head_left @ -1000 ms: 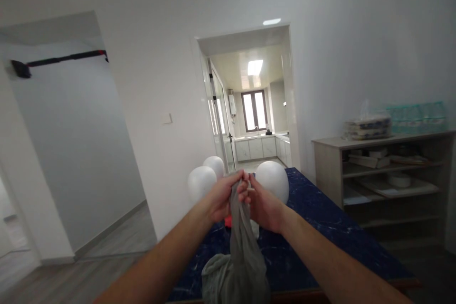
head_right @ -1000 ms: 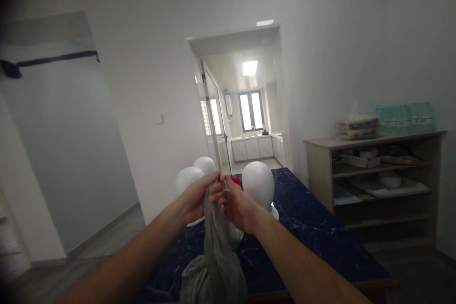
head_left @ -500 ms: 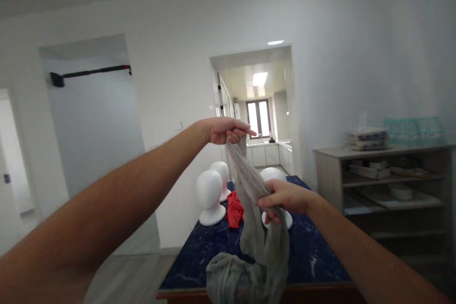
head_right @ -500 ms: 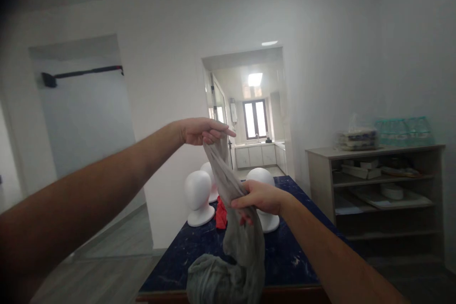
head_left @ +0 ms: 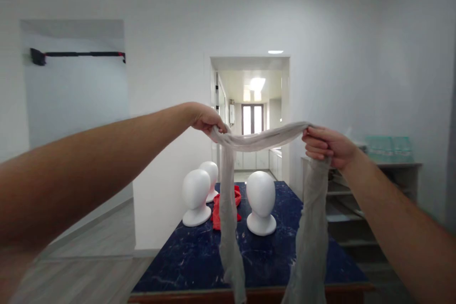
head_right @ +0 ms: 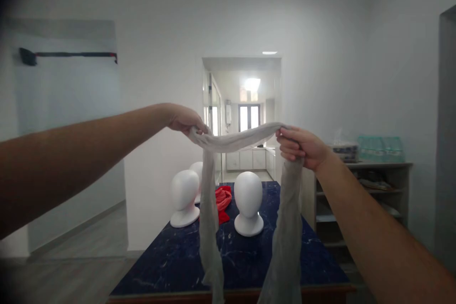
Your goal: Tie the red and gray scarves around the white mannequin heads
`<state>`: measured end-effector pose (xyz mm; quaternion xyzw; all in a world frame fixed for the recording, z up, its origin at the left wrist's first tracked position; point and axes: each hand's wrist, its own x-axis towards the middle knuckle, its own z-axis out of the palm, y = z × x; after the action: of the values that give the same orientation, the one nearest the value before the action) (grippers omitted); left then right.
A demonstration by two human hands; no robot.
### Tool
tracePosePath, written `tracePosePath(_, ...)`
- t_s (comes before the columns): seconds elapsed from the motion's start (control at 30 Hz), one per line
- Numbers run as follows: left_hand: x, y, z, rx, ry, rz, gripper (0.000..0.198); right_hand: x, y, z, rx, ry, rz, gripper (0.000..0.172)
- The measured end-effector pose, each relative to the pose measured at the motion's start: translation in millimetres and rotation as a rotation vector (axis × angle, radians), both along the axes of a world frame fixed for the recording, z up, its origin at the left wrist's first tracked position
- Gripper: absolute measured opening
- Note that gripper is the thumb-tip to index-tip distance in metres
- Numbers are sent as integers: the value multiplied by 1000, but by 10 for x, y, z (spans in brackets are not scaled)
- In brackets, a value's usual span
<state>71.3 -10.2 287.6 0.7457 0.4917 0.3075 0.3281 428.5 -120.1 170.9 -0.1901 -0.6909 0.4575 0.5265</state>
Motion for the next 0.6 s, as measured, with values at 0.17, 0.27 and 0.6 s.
tracePosePath(0.17,84,204,-597,-172,162,66,19,-37,-98,428,111,-38,-57,11)
tracePosePath(0.27,279,82,-759,-77,116,-70,17,-164,-55,484,170,-71,-108,14)
tracePosePath(0.6,1100,-584,-666,50,-20,-626,16,-449,274,88,157,-87,-136,19)
